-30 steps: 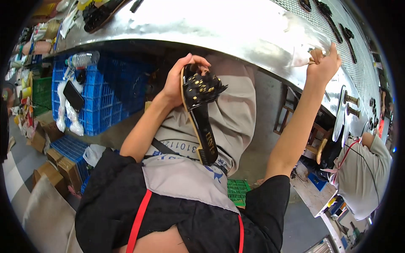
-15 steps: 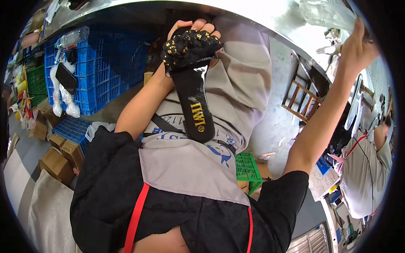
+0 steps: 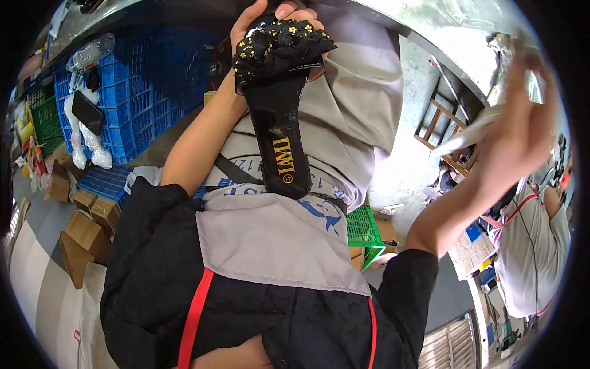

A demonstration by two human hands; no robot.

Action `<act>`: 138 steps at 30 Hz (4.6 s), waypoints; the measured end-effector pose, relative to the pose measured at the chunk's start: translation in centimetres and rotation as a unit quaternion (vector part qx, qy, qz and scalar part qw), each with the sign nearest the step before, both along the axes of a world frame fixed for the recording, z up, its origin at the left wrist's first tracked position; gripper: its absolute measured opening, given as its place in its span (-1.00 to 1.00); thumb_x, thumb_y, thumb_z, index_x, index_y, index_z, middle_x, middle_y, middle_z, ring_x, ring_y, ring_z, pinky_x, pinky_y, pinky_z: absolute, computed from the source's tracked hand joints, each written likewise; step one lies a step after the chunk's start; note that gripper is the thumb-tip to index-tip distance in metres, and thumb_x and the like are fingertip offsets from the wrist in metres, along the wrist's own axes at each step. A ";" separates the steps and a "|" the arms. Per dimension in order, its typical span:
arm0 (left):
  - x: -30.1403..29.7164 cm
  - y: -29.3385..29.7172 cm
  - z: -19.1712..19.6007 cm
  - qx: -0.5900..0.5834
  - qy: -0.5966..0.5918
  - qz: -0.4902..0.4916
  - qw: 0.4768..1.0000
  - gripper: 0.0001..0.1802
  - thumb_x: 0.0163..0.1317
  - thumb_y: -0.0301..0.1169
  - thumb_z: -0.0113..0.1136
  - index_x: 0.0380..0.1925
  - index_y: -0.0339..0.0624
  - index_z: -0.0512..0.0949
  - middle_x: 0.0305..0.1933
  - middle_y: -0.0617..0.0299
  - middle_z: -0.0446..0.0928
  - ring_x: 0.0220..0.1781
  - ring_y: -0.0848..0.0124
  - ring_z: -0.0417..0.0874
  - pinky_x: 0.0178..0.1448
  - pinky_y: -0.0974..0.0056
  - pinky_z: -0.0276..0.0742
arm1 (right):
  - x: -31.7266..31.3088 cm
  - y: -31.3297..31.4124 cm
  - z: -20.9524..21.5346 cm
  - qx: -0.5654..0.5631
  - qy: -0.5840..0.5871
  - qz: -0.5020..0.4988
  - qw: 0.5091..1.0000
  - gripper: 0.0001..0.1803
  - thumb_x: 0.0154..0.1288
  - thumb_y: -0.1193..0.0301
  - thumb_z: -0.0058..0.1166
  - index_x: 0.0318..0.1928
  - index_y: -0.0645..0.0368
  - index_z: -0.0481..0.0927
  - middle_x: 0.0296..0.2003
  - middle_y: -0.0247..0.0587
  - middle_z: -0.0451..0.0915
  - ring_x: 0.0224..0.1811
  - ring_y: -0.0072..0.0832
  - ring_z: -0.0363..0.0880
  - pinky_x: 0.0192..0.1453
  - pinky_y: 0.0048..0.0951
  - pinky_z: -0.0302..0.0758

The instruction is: Polishing and cleaning finished shoes at a manufacturing line.

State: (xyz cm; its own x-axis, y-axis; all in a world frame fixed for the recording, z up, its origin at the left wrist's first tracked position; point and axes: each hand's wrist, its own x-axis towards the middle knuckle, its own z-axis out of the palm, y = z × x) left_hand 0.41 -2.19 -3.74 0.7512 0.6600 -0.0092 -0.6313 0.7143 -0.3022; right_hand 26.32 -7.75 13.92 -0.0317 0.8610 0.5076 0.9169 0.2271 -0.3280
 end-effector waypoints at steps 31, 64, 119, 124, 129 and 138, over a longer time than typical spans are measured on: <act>0.7 -0.5 -1.9 -0.034 0.013 -0.032 0.999 -0.69 0.33 -0.21 -0.02 -0.46 -0.19 0.52 -0.30 0.10 0.55 0.01 0.13 0.58 0.29 -0.10 0.52 | -8.4 -5.9 -7.1 -0.255 0.026 0.369 0.893 -0.63 -0.01 0.47 0.29 -0.09 -0.05 0.75 -0.19 -0.33 0.53 -0.45 -0.46 0.64 -0.42 -0.38 0.61; 1.2 -0.4 -3.8 0.021 -0.033 -0.062 0.997 -0.71 0.36 -0.19 -0.07 -0.40 -0.16 0.47 -0.28 0.15 0.41 -0.03 0.17 0.49 0.21 -0.07 0.50 | -6.9 -7.0 -8.7 -0.317 0.057 0.328 0.888 -0.44 -0.04 0.62 0.26 0.02 -0.19 0.75 -0.10 -0.28 0.59 -0.37 -0.34 0.70 -0.34 -0.35 0.66; 1.5 -0.7 -3.3 -0.025 -0.009 -0.086 0.996 -0.68 0.29 -0.22 -0.06 -0.48 -0.22 0.49 -0.31 0.11 0.46 -0.05 0.09 0.54 0.22 -0.13 0.52 | -6.9 -12.1 -9.3 -0.352 0.278 0.309 0.839 -0.50 -0.09 0.69 0.09 -0.10 0.00 0.78 -0.19 -0.21 0.65 -0.32 -0.19 0.68 -0.31 -0.29 0.58; 1.8 -0.6 -3.2 -0.012 -0.051 -0.091 0.994 -0.70 0.29 -0.22 -0.06 -0.44 -0.23 0.48 -0.28 0.12 0.43 -0.06 0.13 0.51 0.20 -0.09 0.50 | -7.8 -11.3 -9.2 -0.357 0.225 0.248 0.872 -0.52 -0.03 0.70 0.06 -0.09 0.02 0.77 -0.17 -0.17 0.65 -0.31 -0.16 0.68 -0.27 -0.25 0.61; 1.7 -1.0 -2.6 0.003 -0.042 -0.075 0.996 -0.71 0.30 -0.22 -0.06 -0.39 -0.23 0.47 -0.27 0.12 0.41 -0.06 0.15 0.48 0.21 -0.08 0.49 | -8.4 -10.3 -11.2 -0.338 0.206 0.170 0.902 -0.50 0.04 0.71 0.02 -0.01 0.05 0.74 -0.13 -0.09 0.62 -0.25 -0.07 0.68 -0.21 -0.22 0.61; 1.0 -0.2 0.1 0.055 -0.008 -0.080 0.995 -0.62 0.28 -0.12 0.03 -0.16 -0.21 0.53 -0.09 -0.01 0.52 0.34 -0.02 0.41 0.43 -0.29 0.43 | -4.0 -16.0 -8.7 -0.354 0.588 0.159 0.710 -0.74 0.20 0.58 0.09 -0.13 0.22 0.74 -0.22 -0.06 0.59 -0.27 -0.28 0.58 -0.21 -0.36 0.50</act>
State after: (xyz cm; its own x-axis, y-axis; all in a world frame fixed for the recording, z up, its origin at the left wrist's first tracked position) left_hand 1.41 -2.34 -3.64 0.8467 0.5275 0.0698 -0.5016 0.8349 -0.2265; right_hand 22.36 -23.74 5.22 -0.1952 0.9574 -0.2128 -0.1452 -0.2428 -0.9592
